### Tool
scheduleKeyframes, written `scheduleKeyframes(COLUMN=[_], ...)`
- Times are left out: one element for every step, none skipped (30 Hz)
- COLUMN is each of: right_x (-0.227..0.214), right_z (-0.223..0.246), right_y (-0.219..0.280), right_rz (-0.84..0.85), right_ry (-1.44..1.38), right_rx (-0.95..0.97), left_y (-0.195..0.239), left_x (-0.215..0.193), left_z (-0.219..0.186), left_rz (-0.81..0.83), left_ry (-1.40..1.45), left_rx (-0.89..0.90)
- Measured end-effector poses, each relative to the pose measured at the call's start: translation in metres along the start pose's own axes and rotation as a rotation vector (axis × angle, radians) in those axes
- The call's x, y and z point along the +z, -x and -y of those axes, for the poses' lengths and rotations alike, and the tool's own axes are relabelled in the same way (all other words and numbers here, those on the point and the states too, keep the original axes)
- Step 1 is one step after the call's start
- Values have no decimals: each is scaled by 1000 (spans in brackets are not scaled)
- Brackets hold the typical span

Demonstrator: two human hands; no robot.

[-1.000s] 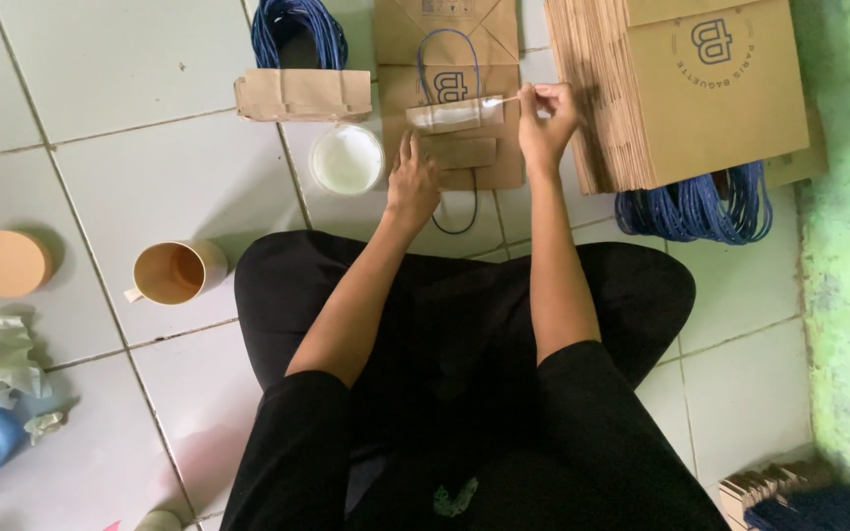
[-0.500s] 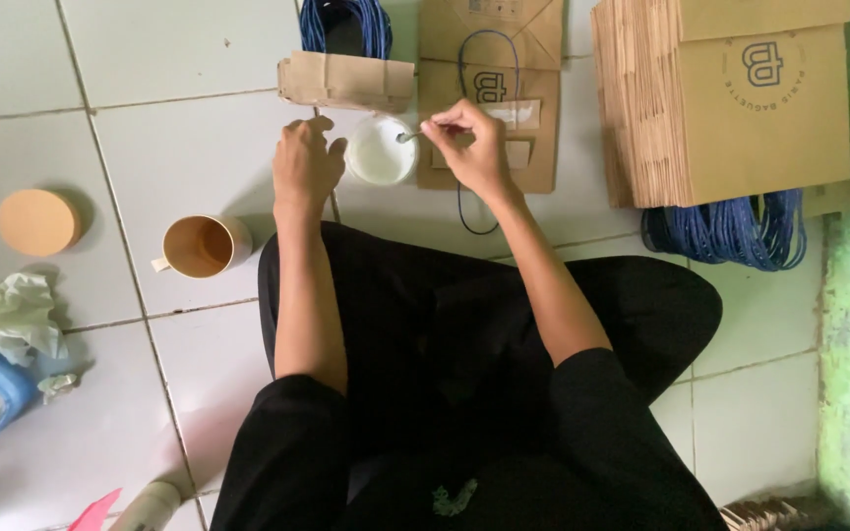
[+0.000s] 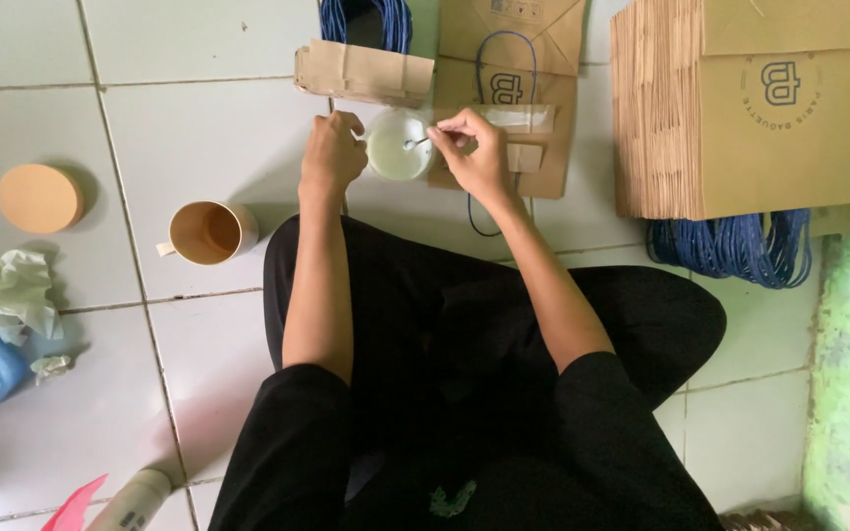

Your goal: The person sits on the floor and applies a white adhesive to the bottom of a flat paper bag using a small stick. They then fold the bottom flaps inward and press them together to form the base of the bag. Finally, they insert a blue rope handle into the bag's side slots.

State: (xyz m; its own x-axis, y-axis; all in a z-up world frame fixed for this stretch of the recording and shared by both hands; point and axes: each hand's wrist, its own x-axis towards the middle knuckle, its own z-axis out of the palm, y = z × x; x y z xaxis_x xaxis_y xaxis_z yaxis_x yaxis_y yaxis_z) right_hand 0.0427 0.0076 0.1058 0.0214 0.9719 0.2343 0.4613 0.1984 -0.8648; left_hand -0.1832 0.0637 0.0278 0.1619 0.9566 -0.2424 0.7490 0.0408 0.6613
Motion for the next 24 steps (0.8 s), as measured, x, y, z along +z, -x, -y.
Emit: scheduleKeyframes(right_x=[-1,-2,-3,-5,-7,-9,-10,-12,-15,-16,-18,-19,-18,-18,-18,-18,-18,-18,-17,-18,-18,-21,-24,-26], right_z=[-4,-7,-10,-7,-3,1,-3,-6,-10,-10,-11,-11,-15,-20,-24,-30,-36,-42,-50,-58,-67,-66,-65,-64], right_y=[-2,-2,-3,-4,-5,-5,-5,-4,-3,-3,-3,-4,-3,-3,-3,-3,-2,-1,-1,0,2,3,4,5], right_rz=[1,-28,-57,-57,-102,-149,-150,-179,-207,-212,-238,-264,-268,-276,-284,-284,-272,-260,-261,-253,-244,-246,-254,-262], right_ry=[0,-75,-149,-149,-263,-377,-377,-434,-491,-490,-522,-555,-555,-572,-589,-589,-629,-668,-668,-681,-695,-693,-688,-686], right_rx=[-1,99,199,198,317,437,438,513,587,587,629,671,670,687,704,703,716,732,733,741,749,749,759,770], left_y=[-2,-2,-3,0,4,8,12,17,22,23,24,26,33,40,47,50,53,57,58,61,64,65,66,66], left_x=[1,2,4,0,-3,-6,-11,-14,-17,-14,-11,-8,-12,-15,-19,1,22,44,62,81,101,106,111,116], left_z=[1,2,3,0,-4,-8,-16,-24,-32,-35,-37,-39,-54,-69,-84,-88,-91,-94,-95,-95,-95,-94,-92,-91], left_rz=[-1,-7,-13,-14,-13,-9,-9,-17,-26,-24,29,81,81,249,416,415,486,560,561,568,574,575,573,571], left_ry=[1,-1,-3,-3,-5,-9,-9,-64,-118,-118,-142,-166,-166,-198,-229,-230,-259,-288,-288,-318,-347,-345,-384,-424], left_rx=[-1,-3,-5,-4,-16,-27,-26,-5,15,19,44,69,73,79,85,86,134,184,184,200,215,218,212,206])
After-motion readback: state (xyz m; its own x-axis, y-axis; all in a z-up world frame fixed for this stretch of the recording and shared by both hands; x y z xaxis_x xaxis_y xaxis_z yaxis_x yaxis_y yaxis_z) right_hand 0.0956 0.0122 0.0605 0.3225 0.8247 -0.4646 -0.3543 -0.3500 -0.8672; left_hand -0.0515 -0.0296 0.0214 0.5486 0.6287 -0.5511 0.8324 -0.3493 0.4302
